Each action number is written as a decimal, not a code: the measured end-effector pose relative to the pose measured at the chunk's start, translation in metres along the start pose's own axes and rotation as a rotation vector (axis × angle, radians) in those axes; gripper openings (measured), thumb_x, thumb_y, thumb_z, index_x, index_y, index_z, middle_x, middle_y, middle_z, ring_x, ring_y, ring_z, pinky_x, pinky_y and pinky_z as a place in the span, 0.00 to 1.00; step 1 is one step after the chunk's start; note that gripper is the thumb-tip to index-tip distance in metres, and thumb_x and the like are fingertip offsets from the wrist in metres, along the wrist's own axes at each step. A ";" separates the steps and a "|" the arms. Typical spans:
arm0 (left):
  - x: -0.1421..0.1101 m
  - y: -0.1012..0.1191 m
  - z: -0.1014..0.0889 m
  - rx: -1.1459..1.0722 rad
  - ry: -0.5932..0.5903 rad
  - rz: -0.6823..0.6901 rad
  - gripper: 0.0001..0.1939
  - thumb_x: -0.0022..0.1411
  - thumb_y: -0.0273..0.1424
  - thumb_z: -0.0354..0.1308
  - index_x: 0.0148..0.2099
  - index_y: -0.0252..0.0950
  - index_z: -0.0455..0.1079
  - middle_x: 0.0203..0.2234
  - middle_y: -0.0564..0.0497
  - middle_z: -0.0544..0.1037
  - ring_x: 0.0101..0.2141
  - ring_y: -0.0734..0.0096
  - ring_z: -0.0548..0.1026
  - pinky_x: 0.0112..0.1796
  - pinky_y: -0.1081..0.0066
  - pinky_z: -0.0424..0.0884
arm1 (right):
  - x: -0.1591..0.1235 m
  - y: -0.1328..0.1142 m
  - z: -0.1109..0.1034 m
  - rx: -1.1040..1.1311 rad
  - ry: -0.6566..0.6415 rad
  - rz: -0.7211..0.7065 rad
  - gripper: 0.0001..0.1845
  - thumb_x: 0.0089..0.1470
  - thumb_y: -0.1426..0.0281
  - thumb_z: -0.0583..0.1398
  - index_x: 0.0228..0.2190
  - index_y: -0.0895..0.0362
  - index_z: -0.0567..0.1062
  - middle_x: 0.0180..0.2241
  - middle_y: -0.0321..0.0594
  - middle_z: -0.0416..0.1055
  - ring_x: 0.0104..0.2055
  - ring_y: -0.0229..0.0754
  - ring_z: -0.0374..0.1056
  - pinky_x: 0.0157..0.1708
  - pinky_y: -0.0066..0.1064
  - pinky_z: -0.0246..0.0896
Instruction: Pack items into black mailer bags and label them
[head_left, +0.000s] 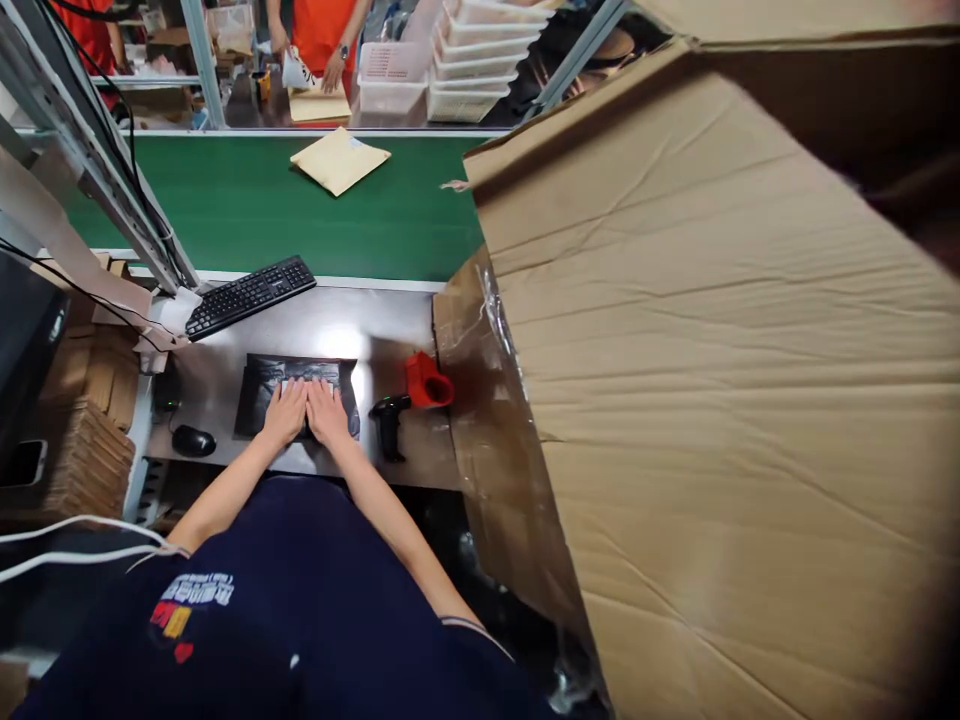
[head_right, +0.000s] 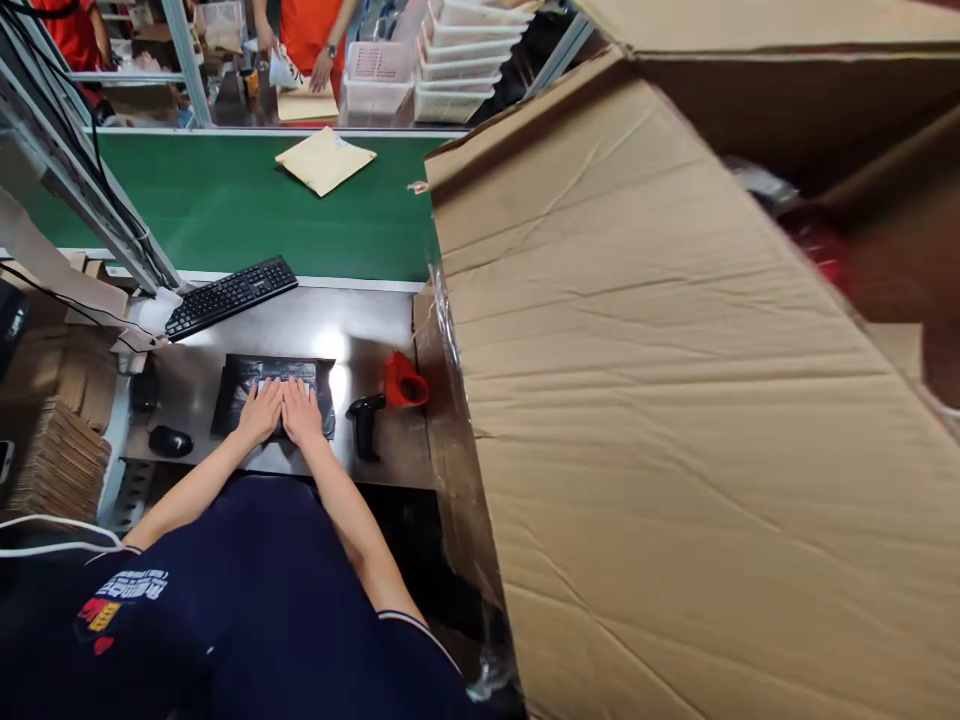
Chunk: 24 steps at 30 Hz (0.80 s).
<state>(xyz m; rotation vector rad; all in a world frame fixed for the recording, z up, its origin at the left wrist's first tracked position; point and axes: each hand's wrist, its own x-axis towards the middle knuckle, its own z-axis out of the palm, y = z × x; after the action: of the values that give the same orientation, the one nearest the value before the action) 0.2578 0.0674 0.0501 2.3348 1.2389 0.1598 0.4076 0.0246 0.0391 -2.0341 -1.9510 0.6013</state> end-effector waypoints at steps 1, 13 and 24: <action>-0.001 -0.003 0.003 0.029 -0.024 -0.006 0.31 0.74 0.32 0.44 0.76 0.38 0.58 0.75 0.44 0.57 0.75 0.53 0.52 0.73 0.43 0.42 | -0.001 0.000 0.005 -0.005 -0.020 0.000 0.32 0.70 0.68 0.48 0.71 0.62 0.60 0.75 0.49 0.51 0.77 0.53 0.44 0.75 0.55 0.38; -0.070 -0.063 -0.009 0.257 0.042 -0.306 0.40 0.74 0.44 0.49 0.79 0.29 0.48 0.76 0.33 0.46 0.76 0.44 0.45 0.72 0.41 0.42 | -0.088 0.046 0.006 0.340 0.282 0.267 0.39 0.68 0.55 0.49 0.70 0.67 0.60 0.74 0.61 0.52 0.76 0.56 0.49 0.73 0.54 0.50; -0.024 -0.036 -0.049 0.149 0.210 -0.134 0.34 0.74 0.38 0.49 0.77 0.34 0.54 0.76 0.37 0.48 0.76 0.47 0.47 0.72 0.44 0.50 | -0.117 0.028 0.022 0.691 0.351 0.669 0.36 0.47 0.40 0.56 0.42 0.57 0.75 0.39 0.56 0.78 0.46 0.66 0.78 0.51 0.56 0.71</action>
<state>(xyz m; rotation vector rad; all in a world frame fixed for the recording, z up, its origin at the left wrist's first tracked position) 0.2013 0.0831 0.0792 2.3982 1.5533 0.2815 0.4202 -0.0959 0.0202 -2.0757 -0.6885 0.8286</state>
